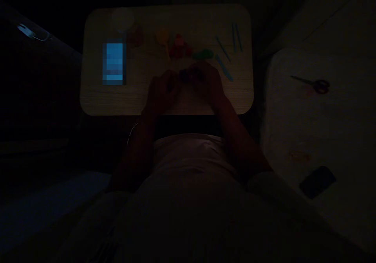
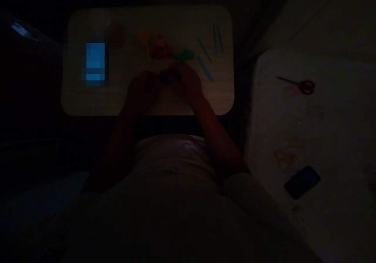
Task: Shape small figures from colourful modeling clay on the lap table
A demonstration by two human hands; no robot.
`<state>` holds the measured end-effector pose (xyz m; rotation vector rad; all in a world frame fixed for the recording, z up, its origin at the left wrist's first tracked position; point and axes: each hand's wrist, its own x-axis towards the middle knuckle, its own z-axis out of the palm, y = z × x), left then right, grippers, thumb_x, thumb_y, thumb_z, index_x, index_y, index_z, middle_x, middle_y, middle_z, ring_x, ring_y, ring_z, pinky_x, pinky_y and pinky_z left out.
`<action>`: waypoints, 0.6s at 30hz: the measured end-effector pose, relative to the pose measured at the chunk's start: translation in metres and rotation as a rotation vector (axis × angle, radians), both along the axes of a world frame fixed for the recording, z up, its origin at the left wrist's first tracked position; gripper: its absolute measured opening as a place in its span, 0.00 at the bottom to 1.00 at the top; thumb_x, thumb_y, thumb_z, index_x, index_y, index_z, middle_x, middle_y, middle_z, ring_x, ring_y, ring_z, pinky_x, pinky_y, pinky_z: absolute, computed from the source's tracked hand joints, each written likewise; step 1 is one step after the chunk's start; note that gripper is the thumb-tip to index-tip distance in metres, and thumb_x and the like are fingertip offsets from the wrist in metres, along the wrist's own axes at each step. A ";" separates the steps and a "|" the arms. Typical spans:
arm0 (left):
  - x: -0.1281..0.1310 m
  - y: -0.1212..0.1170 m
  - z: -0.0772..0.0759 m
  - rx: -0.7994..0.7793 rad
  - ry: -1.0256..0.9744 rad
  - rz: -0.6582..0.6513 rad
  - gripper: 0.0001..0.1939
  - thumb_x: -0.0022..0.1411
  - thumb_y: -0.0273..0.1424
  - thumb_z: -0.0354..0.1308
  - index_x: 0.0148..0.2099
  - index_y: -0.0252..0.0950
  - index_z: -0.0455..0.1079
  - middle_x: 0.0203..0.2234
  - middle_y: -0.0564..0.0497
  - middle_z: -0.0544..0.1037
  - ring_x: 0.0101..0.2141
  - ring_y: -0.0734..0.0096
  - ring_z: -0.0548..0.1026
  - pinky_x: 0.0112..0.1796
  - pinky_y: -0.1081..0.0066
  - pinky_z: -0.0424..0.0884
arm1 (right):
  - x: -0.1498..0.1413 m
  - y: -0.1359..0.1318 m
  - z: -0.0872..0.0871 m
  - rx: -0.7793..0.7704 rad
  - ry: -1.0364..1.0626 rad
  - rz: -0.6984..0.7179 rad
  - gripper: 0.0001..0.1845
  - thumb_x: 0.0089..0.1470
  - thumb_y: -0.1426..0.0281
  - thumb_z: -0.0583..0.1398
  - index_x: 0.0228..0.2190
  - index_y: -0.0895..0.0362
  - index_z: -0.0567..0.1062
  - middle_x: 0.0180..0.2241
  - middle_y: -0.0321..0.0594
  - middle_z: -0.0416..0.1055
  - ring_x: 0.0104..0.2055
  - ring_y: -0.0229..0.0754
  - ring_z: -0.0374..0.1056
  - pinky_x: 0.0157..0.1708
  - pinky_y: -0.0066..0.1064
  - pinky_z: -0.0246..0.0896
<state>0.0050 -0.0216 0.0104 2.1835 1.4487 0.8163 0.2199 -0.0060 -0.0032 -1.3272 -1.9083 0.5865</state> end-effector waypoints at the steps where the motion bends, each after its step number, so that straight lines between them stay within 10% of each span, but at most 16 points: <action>1: 0.000 0.000 -0.001 -0.001 -0.009 0.003 0.17 0.73 0.50 0.59 0.50 0.44 0.74 0.37 0.48 0.80 0.38 0.57 0.79 0.46 0.58 0.74 | 0.000 0.000 0.000 0.001 0.000 0.005 0.10 0.63 0.64 0.60 0.45 0.46 0.76 0.50 0.43 0.78 0.54 0.57 0.73 0.57 0.49 0.70; 18: -0.002 0.002 -0.008 0.012 -0.091 0.002 0.21 0.73 0.51 0.60 0.57 0.42 0.67 0.34 0.50 0.77 0.37 0.59 0.79 0.44 0.61 0.74 | 0.001 0.005 -0.006 0.093 -0.001 0.021 0.07 0.67 0.69 0.61 0.45 0.47 0.77 0.51 0.43 0.76 0.57 0.59 0.71 0.60 0.52 0.70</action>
